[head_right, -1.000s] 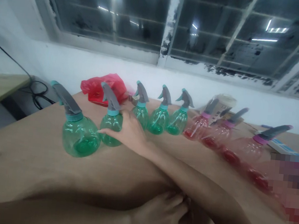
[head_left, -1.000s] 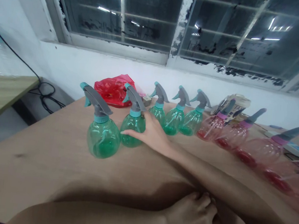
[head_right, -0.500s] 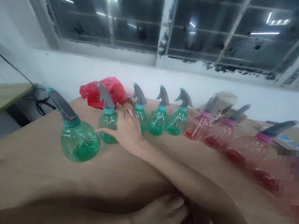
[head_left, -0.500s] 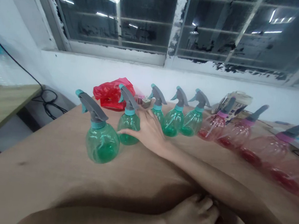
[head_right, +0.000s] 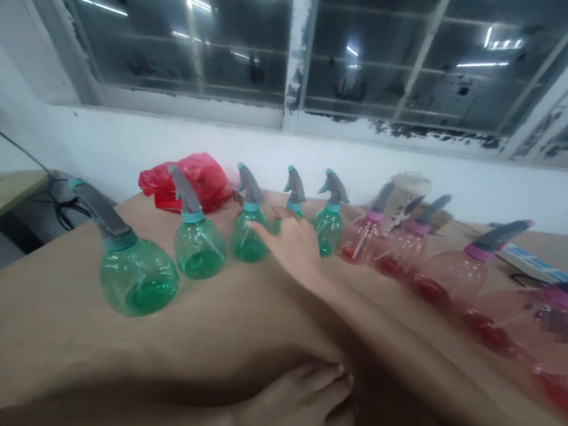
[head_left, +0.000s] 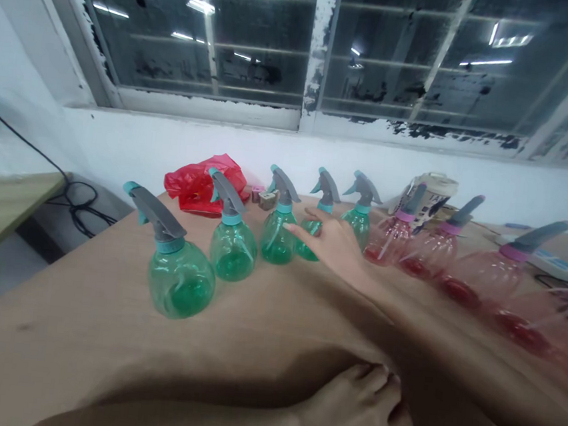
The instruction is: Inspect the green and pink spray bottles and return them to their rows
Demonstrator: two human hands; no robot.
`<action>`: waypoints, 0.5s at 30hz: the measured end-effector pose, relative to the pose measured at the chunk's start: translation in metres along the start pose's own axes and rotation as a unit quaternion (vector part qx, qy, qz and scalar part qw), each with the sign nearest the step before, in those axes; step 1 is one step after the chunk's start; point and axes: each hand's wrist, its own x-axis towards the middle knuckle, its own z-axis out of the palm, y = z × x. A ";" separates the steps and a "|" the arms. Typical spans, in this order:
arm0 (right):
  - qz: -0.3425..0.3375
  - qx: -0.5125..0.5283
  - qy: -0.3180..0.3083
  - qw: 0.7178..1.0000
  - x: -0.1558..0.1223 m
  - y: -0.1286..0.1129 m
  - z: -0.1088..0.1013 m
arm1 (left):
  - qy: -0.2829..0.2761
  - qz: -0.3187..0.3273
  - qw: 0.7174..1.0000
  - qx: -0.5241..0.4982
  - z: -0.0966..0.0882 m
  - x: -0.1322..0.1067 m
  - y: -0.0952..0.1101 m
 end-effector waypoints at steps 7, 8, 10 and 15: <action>0.009 -0.031 -0.069 0.997 0.026 -0.024 0.019 | -0.017 0.005 1.000 -0.018 -0.004 0.000 -0.004; 0.010 -0.042 -0.076 0.996 0.028 -0.026 0.020 | -0.017 0.005 1.000 -0.017 -0.004 0.000 -0.005; 0.010 -0.064 -0.088 0.994 0.030 -0.027 0.018 | -0.016 0.007 1.000 -0.014 -0.004 0.000 -0.007; -0.032 -0.063 -0.124 0.990 0.016 -0.017 0.001 | -0.001 0.013 0.999 -0.030 -0.012 0.003 -0.008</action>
